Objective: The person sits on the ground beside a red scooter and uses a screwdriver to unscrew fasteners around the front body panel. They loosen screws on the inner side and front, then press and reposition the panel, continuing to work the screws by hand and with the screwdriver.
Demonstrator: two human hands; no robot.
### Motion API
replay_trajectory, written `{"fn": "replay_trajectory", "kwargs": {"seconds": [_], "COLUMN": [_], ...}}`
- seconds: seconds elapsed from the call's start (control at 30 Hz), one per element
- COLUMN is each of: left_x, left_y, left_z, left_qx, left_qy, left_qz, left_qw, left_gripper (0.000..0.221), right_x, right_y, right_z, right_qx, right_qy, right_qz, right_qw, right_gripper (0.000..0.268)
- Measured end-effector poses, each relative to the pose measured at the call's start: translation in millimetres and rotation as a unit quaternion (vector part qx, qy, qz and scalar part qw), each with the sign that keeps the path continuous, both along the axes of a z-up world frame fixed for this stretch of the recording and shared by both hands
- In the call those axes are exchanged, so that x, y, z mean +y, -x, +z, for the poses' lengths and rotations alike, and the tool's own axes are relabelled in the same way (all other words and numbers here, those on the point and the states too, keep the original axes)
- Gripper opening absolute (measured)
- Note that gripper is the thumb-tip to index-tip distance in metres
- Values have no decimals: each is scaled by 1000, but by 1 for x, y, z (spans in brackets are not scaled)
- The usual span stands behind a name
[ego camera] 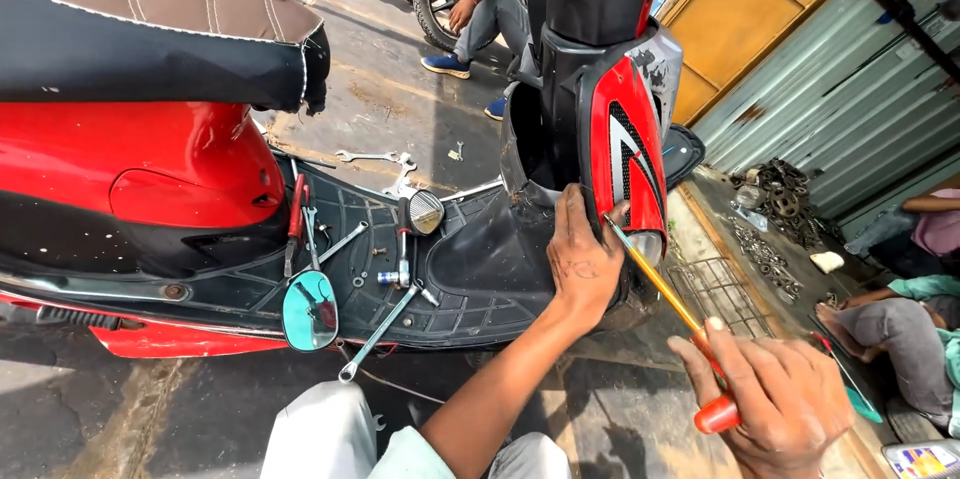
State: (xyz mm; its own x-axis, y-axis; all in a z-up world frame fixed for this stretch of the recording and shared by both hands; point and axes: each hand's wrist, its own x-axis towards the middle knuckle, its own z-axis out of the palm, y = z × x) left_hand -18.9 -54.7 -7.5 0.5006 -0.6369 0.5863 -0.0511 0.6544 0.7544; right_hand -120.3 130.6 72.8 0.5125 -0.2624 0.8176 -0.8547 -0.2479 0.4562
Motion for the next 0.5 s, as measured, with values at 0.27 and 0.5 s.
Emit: {"fn": "replay_trajectory", "kwargs": {"seconds": [0.27, 0.5], "left_x": [4, -3], "left_y": [-9, 5], "left_z": [16, 0], "left_qx": [-5, -28], "left_qy": [-36, 20], "left_qz": [-60, -18], "left_qw": [998, 999], "left_gripper": [67, 66], "right_x": [4, -1], "right_y": [-21, -13], "right_z": [38, 16], "right_qx": [129, -570], "right_qy": [-279, -408], "right_qz": [-97, 136], "right_qw": [947, 699], "right_gripper": [64, 23]}}
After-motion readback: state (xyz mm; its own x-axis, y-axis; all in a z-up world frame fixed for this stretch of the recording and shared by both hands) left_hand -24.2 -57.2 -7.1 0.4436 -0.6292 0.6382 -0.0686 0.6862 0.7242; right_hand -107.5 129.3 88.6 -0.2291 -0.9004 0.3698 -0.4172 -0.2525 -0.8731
